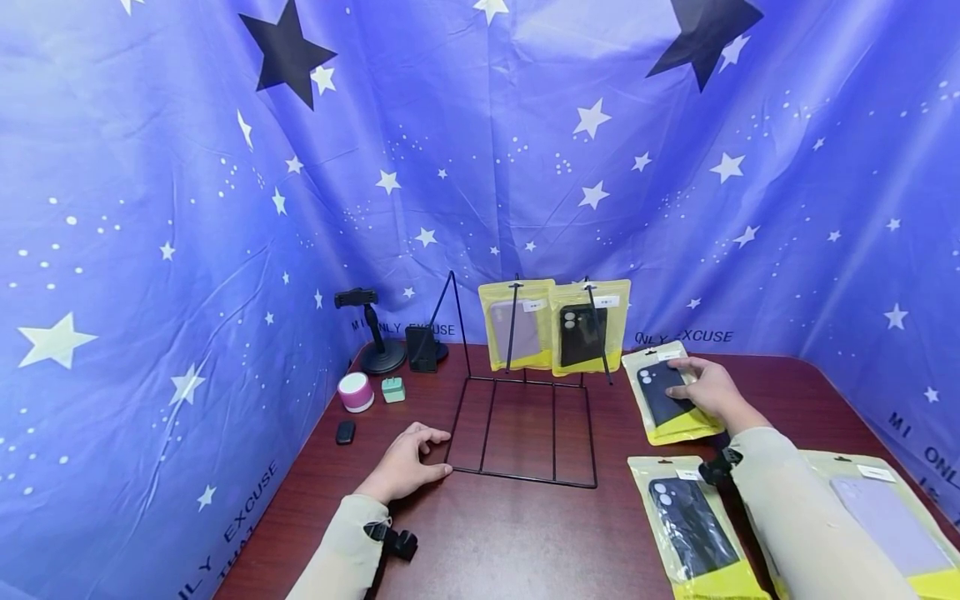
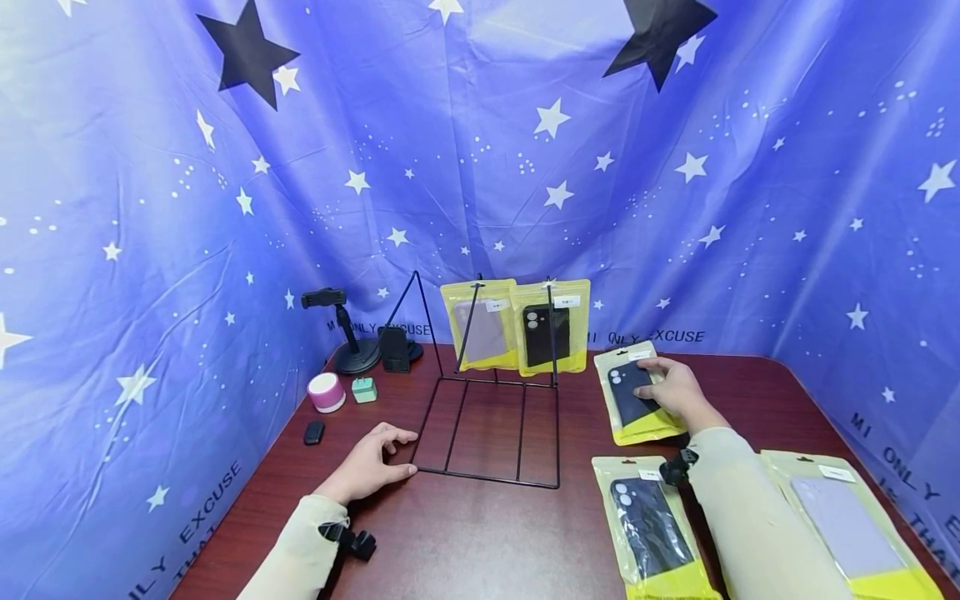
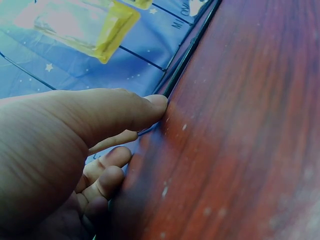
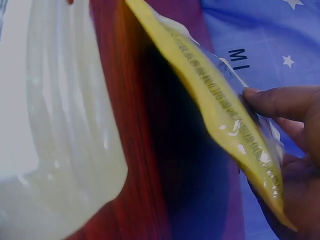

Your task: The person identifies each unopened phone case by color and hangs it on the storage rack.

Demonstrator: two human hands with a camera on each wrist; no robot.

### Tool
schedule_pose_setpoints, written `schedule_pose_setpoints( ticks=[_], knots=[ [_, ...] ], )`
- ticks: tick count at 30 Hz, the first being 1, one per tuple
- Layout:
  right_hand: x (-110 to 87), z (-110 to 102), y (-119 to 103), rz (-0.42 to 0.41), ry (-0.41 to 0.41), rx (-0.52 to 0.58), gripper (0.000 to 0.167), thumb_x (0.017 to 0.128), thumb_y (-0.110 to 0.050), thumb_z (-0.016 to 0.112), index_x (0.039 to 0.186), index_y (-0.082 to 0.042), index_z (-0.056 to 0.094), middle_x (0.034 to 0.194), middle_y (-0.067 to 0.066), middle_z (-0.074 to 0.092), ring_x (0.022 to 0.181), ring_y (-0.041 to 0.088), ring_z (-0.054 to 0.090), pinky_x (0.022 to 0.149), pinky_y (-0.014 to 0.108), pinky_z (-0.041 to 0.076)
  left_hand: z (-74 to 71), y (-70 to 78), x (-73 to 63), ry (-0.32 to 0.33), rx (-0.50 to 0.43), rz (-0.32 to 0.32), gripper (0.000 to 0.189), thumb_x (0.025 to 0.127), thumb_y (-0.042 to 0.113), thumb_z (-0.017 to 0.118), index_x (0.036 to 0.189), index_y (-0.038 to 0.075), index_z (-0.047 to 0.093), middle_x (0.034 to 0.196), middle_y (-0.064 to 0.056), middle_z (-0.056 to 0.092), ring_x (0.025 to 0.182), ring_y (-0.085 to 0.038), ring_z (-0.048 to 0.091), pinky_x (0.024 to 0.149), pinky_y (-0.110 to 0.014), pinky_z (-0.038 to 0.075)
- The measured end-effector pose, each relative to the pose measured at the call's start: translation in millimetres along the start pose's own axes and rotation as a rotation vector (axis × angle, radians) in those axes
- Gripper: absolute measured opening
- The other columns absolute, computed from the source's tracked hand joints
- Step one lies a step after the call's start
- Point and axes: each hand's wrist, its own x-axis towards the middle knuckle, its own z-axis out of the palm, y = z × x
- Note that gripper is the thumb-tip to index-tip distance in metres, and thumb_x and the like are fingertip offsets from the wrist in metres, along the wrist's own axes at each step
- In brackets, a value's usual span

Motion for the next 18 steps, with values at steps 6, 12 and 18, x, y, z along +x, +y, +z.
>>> schedule_pose_setpoints(
  ticks=[6,12,18],
  knots=[
    [-3.9,-2.0,-6.9,-0.03,0.12,0.026,0.055,0.088,-0.005,0.08,0.14,0.003,0.062,0.145,0.032,0.053,0.128,0.044,0.049,0.095,0.044,0.044,-0.5,0.5,0.8,0.005,-0.001,0.002,0.049,0.082,0.026,0.092,0.127,0.016,0.074,0.11,0.002,0.06,0.094,-0.016,0.054,0.084,-0.033,0.048],
    [-8.6,-5.0,-13.7,-0.017,0.235,0.122,0.051,0.092,-0.003,0.076,0.141,0.001,0.063,0.148,0.028,0.053,0.105,0.023,0.06,0.071,0.021,0.052,0.5,-1.3,1.3,0.002,0.004,-0.002,0.049,0.083,0.027,0.091,0.128,0.017,0.074,0.109,0.003,0.06,0.095,-0.014,0.054,0.084,-0.033,0.048],
    [-15.4,-10.0,-25.2,-0.017,0.354,0.247,0.049,0.093,-0.003,0.075,0.141,-0.002,0.063,0.142,0.023,0.058,0.088,-0.003,0.057,0.07,0.014,0.052,0.8,-1.9,0.4,0.0,0.006,0.0,0.049,0.083,0.027,0.091,0.127,0.017,0.074,0.109,0.003,0.06,0.095,-0.015,0.054,0.084,-0.033,0.048]
  ],
)
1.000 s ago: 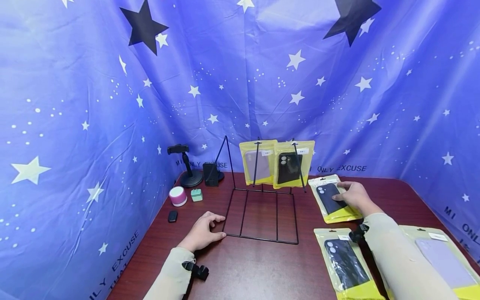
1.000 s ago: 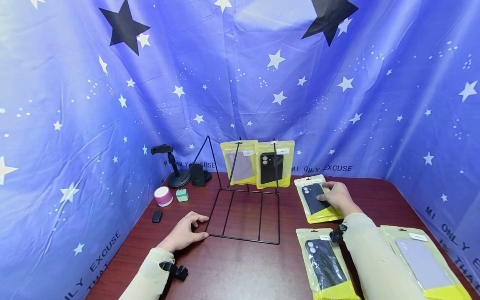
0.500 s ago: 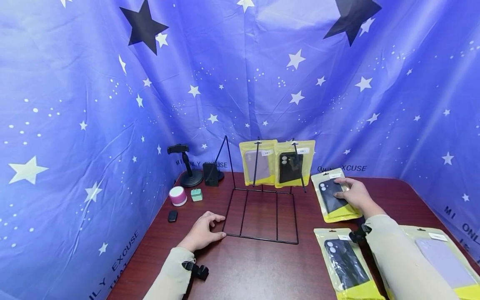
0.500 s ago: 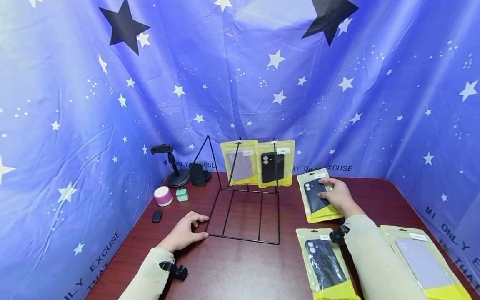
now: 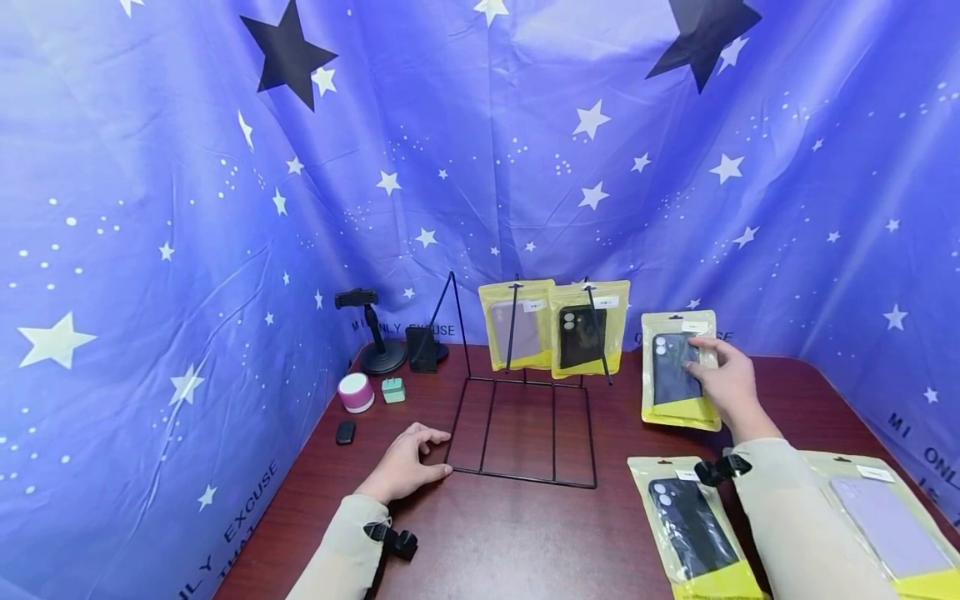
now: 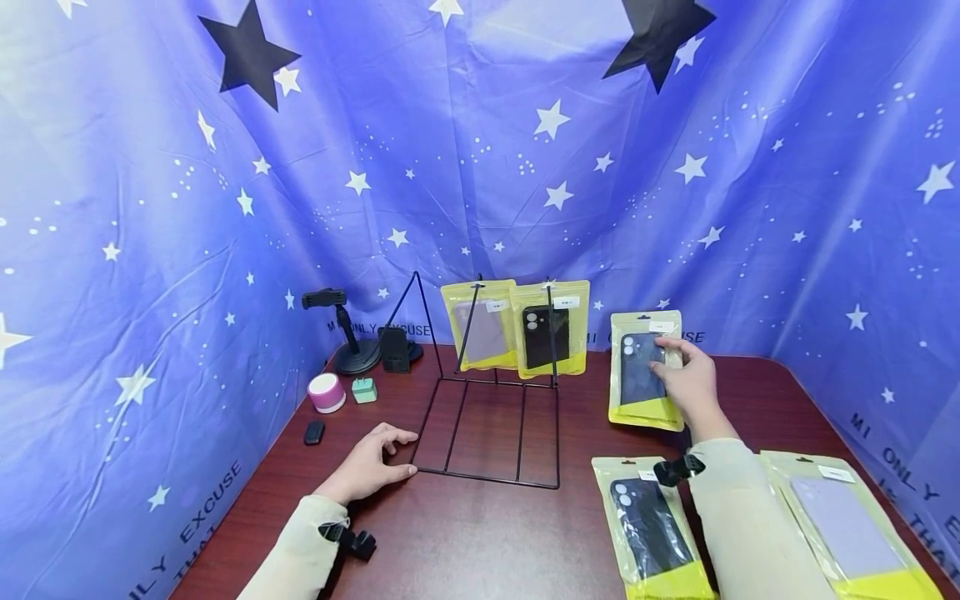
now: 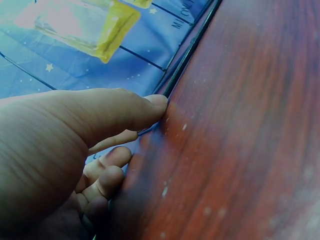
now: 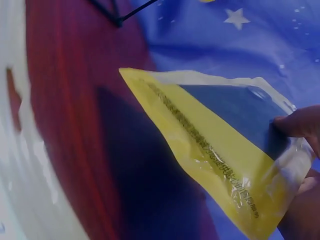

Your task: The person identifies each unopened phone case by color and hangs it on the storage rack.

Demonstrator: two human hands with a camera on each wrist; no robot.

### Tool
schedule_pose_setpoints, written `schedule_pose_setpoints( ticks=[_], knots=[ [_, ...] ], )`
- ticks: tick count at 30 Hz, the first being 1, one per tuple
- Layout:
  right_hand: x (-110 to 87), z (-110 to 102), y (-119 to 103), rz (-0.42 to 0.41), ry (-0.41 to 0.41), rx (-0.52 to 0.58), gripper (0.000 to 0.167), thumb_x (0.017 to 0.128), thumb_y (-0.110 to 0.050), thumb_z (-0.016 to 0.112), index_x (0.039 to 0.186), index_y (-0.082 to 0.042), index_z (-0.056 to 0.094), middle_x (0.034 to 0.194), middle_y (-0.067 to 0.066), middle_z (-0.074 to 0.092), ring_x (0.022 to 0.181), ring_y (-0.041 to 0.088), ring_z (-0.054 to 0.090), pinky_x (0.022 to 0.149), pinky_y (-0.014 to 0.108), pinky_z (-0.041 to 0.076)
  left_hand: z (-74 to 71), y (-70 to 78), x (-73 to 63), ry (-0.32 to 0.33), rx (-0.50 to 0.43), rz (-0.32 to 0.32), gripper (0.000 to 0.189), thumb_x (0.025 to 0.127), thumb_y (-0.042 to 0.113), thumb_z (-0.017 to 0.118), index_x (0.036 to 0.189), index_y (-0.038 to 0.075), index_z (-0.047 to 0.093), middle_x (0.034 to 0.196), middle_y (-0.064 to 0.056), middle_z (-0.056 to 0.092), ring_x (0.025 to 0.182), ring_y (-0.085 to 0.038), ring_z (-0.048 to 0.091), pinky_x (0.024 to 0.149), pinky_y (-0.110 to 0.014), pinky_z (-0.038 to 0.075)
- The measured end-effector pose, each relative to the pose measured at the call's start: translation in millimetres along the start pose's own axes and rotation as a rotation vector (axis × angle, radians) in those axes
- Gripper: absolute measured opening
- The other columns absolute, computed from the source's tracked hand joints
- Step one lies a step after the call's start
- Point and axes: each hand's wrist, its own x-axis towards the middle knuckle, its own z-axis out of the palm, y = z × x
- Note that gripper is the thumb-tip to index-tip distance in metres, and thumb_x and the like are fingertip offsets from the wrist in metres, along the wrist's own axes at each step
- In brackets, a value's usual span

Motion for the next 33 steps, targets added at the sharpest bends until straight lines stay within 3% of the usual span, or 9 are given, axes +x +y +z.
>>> schedule_pose_setpoints(
  ticks=[4,9,16,33],
  knots=[
    [-6.0,-1.1,-10.8,0.006,0.076,0.08,0.05,0.094,-0.002,0.075,0.142,-0.009,0.065,0.134,0.017,0.061,0.091,-0.002,0.059,0.071,0.014,0.053,-0.2,0.1,-0.2,0.003,0.003,0.004,0.049,0.083,0.028,0.092,0.127,0.017,0.074,0.109,0.003,0.06,0.095,-0.016,0.054,0.084,-0.034,0.048],
    [-14.9,0.6,-18.7,0.016,0.116,0.144,0.054,0.094,0.003,0.072,0.144,-0.014,0.065,0.143,0.014,0.058,0.095,0.0,0.06,0.071,0.015,0.054,-0.2,0.8,-0.7,-0.001,-0.002,-0.001,0.049,0.083,0.027,0.091,0.127,0.017,0.074,0.11,0.003,0.06,0.095,-0.015,0.054,0.084,-0.033,0.048],
    [-27.1,-1.7,-25.8,0.01,0.186,0.159,0.057,0.091,0.005,0.071,0.142,-0.02,0.068,0.131,0.011,0.063,0.09,-0.002,0.061,0.068,0.014,0.053,0.8,1.3,-1.0,0.003,-0.007,0.028,0.049,0.083,0.024,0.091,0.128,0.015,0.073,0.112,0.001,0.061,0.095,-0.016,0.055,0.084,-0.033,0.048],
    [-35.5,-8.5,-41.6,-0.018,0.234,0.203,0.054,0.09,0.004,0.073,0.14,-0.018,0.07,0.129,0.001,0.063,0.09,0.001,0.061,0.066,0.012,0.051,0.2,-0.5,-0.1,0.002,0.0,0.011,0.049,0.083,0.026,0.091,0.127,0.016,0.074,0.111,0.004,0.06,0.094,-0.015,0.054,0.084,-0.032,0.048]
  ],
)
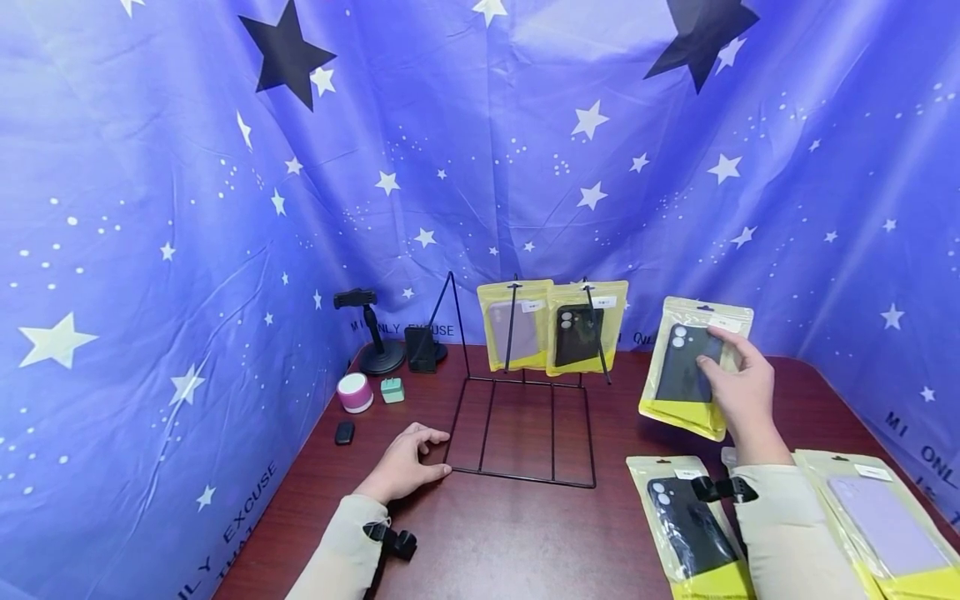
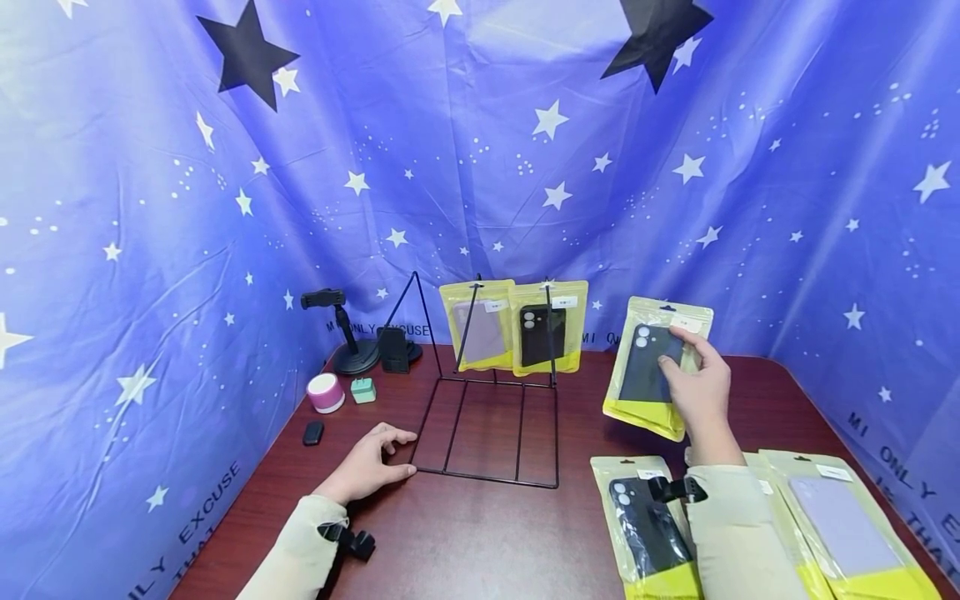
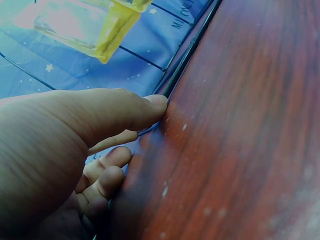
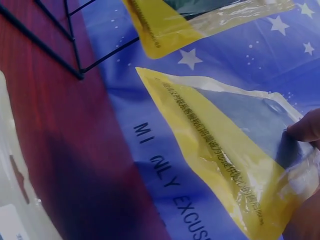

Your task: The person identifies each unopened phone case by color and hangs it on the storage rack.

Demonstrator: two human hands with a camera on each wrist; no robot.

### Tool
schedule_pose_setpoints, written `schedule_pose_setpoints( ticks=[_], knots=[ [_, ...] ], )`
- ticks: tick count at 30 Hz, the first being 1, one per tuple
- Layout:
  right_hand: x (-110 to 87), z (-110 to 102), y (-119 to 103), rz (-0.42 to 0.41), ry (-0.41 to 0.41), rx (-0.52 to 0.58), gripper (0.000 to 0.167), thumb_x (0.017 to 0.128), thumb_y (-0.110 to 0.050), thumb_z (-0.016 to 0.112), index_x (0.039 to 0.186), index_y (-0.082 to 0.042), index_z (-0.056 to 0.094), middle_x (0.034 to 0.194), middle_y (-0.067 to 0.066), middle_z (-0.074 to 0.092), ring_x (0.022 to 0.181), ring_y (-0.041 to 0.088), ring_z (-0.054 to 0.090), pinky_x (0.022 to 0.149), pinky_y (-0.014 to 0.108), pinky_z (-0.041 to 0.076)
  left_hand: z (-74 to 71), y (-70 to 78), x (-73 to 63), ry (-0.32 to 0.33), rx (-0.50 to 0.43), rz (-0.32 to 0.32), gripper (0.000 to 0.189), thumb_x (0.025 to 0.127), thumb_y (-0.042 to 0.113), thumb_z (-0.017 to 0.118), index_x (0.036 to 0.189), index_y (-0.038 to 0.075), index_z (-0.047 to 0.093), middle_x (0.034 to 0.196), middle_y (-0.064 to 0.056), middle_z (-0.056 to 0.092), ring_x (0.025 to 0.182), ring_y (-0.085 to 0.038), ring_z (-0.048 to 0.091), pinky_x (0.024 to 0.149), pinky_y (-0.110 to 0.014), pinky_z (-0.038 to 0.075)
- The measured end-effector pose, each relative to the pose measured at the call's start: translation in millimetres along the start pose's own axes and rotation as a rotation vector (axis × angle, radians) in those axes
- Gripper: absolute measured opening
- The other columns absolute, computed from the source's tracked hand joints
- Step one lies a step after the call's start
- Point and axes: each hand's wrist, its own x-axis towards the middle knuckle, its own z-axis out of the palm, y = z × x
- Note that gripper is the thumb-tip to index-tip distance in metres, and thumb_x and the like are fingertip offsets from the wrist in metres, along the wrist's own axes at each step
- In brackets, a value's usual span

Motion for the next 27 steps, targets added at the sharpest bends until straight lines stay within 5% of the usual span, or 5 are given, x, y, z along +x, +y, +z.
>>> schedule_pose_setpoints(
  ticks=[6,13,22,25,27],
  knots=[
    [-3.8,-4.2,-15.4,-0.051,0.004,-0.003,0.054,0.089,0.003,0.074,0.138,-0.02,0.071,0.128,-0.005,0.064,0.095,0.003,0.06,0.069,0.011,0.051,0.0,-0.5,-0.3,0.002,0.0,0.001,0.049,0.083,0.026,0.091,0.127,0.016,0.074,0.111,0.004,0.06,0.095,-0.014,0.054,0.084,-0.033,0.048],
    [-9.7,-7.4,-37.6,-0.114,0.019,0.015,0.052,0.09,0.004,0.071,0.138,-0.018,0.071,0.136,-0.005,0.065,0.122,0.009,0.054,0.095,0.014,0.042,-0.9,2.1,-0.9,-0.001,0.004,-0.001,0.049,0.083,0.024,0.091,0.127,0.014,0.074,0.111,0.003,0.06,0.094,-0.014,0.054,0.084,-0.033,0.048],
    [-17.0,-14.8,-59.1,-0.227,0.01,0.109,0.046,0.089,0.011,0.07,0.132,-0.005,0.073,0.126,-0.002,0.07,0.096,0.006,0.064,0.076,0.012,0.051,-2.7,4.6,-0.6,-0.003,-0.008,-0.003,0.049,0.083,0.024,0.091,0.128,0.014,0.073,0.111,0.001,0.06,0.095,-0.016,0.054,0.084,-0.034,0.048],
    [-20.6,-19.2,-65.9,-0.249,0.015,0.078,0.045,0.09,0.009,0.072,0.132,-0.007,0.073,0.127,-0.005,0.07,0.08,0.004,0.063,0.063,0.011,0.05,-2.5,4.3,-0.7,-0.003,-0.004,-0.005,0.049,0.083,0.025,0.091,0.128,0.014,0.073,0.111,0.002,0.06,0.095,-0.015,0.054,0.084,-0.033,0.048],
    [-22.6,-21.7,-70.3,-0.293,0.022,0.043,0.045,0.09,0.008,0.072,0.133,-0.006,0.073,0.13,-0.006,0.07,0.082,0.003,0.065,0.064,0.011,0.05,-2.2,3.7,-0.7,-0.002,0.0,-0.006,0.049,0.083,0.025,0.091,0.128,0.015,0.073,0.11,0.003,0.06,0.095,-0.015,0.054,0.084,-0.033,0.048]
  ],
)
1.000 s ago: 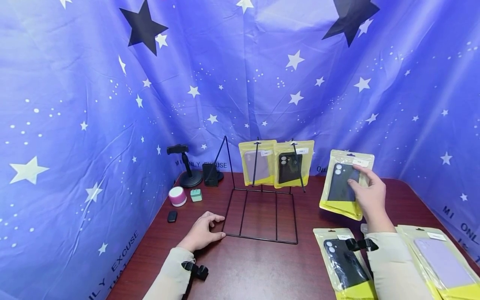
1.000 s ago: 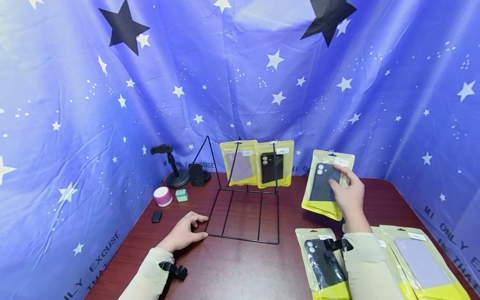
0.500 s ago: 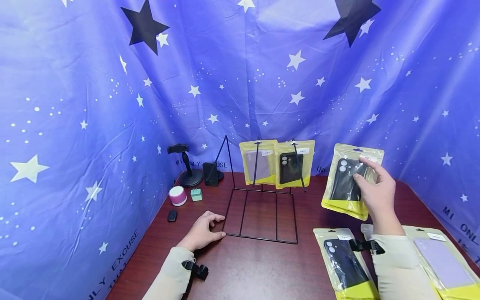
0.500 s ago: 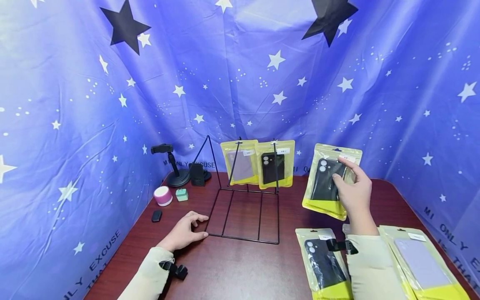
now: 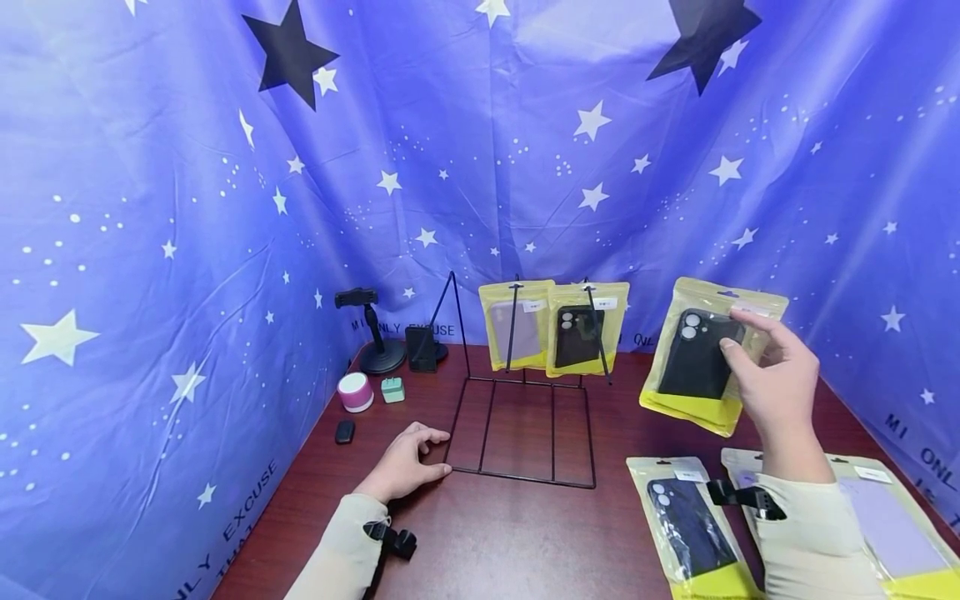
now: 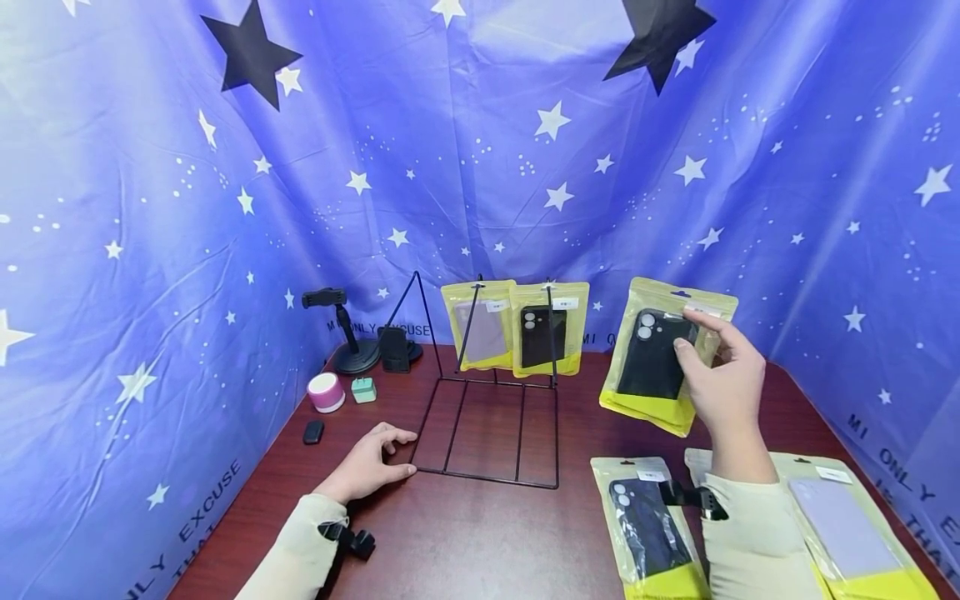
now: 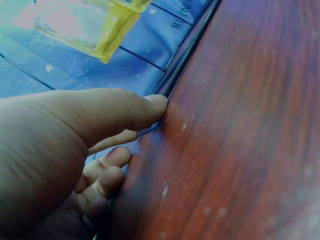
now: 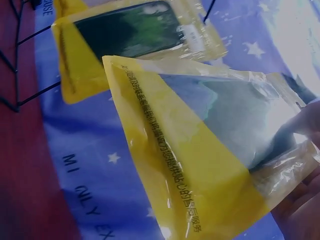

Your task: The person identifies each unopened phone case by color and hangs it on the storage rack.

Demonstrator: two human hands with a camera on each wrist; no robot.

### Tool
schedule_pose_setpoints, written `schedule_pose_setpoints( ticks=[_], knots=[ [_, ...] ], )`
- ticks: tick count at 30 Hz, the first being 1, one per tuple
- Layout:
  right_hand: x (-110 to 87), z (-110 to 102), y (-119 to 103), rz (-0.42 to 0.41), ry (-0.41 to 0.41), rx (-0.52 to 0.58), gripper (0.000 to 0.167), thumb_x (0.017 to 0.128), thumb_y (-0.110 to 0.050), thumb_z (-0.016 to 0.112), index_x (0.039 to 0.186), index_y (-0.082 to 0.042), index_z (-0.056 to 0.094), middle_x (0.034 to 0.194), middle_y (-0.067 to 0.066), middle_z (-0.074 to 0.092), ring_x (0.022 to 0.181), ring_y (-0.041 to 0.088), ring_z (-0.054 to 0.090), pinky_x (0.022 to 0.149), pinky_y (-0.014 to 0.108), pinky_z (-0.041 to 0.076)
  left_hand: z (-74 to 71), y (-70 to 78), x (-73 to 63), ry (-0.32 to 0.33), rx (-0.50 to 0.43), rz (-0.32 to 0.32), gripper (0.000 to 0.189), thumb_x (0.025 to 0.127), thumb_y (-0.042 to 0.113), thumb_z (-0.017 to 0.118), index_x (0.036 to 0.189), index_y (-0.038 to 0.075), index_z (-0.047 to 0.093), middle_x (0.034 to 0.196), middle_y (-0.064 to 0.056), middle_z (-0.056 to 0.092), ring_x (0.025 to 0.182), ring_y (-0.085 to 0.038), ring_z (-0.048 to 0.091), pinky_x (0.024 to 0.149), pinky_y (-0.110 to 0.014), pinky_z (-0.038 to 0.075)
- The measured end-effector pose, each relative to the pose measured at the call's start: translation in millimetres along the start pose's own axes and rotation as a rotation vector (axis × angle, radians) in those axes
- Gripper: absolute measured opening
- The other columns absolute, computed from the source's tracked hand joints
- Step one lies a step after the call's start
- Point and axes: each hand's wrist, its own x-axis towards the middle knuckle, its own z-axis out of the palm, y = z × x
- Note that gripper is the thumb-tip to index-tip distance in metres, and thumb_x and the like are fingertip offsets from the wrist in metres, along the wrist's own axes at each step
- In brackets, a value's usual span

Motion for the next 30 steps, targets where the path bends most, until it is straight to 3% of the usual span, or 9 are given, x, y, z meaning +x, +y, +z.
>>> schedule_pose_setpoints(
  ticks=[4,7,14,18,22,30],
  knots=[
    [-0.8,-3.9,-10.8,-0.085,-0.001,0.013,0.045,0.089,0.011,0.07,0.133,0.0,0.07,0.132,-0.002,0.07,0.093,0.004,0.066,0.065,0.012,0.049,0.4,-0.9,0.3,0.0,0.002,-0.001,0.049,0.083,0.026,0.091,0.127,0.015,0.074,0.11,0.003,0.06,0.095,-0.015,0.054,0.085,-0.033,0.048],
    [-2.1,-5.8,-19.2,-0.128,0.014,0.021,0.044,0.088,0.013,0.07,0.131,0.003,0.071,0.131,0.0,0.071,0.085,0.004,0.064,0.062,0.013,0.046,0.3,-0.7,0.2,0.0,0.005,-0.004,0.049,0.083,0.026,0.091,0.127,0.015,0.074,0.11,0.003,0.06,0.095,-0.015,0.054,0.084,-0.033,0.048],
    [-4.5,-9.4,-34.4,-0.158,0.023,0.05,0.045,0.086,0.016,0.068,0.13,0.006,0.069,0.132,0.005,0.07,0.113,0.01,0.066,0.086,0.015,0.051,0.6,0.5,0.4,0.004,0.007,0.001,0.049,0.083,0.025,0.091,0.127,0.015,0.074,0.11,0.003,0.06,0.094,-0.015,0.054,0.084,-0.033,0.048],
    [-7.1,-11.9,-41.7,-0.181,0.039,0.03,0.044,0.086,0.014,0.068,0.13,0.005,0.07,0.132,0.008,0.07,0.108,0.01,0.068,0.082,0.014,0.051,0.6,0.8,0.9,0.004,0.007,0.005,0.049,0.083,0.025,0.091,0.127,0.015,0.074,0.11,0.002,0.06,0.094,-0.014,0.054,0.084,-0.033,0.048],
    [-8.9,-12.5,-46.1,-0.227,0.044,0.037,0.044,0.085,0.013,0.069,0.128,0.005,0.071,0.131,0.011,0.07,0.114,0.014,0.066,0.082,0.015,0.05,0.8,-0.4,0.4,0.007,0.0,0.01,0.049,0.083,0.025,0.091,0.128,0.015,0.074,0.11,0.002,0.06,0.095,-0.015,0.054,0.084,-0.032,0.048],
    [-14.3,-11.7,-55.2,-0.306,0.076,0.134,0.037,0.082,0.017,0.068,0.119,0.013,0.071,0.123,0.014,0.073,0.112,0.016,0.067,0.086,0.017,0.051,1.8,-2.6,-0.8,0.01,-0.001,0.018,0.049,0.083,0.025,0.091,0.128,0.014,0.073,0.111,0.001,0.061,0.095,-0.015,0.054,0.084,-0.033,0.049]
  ],
)
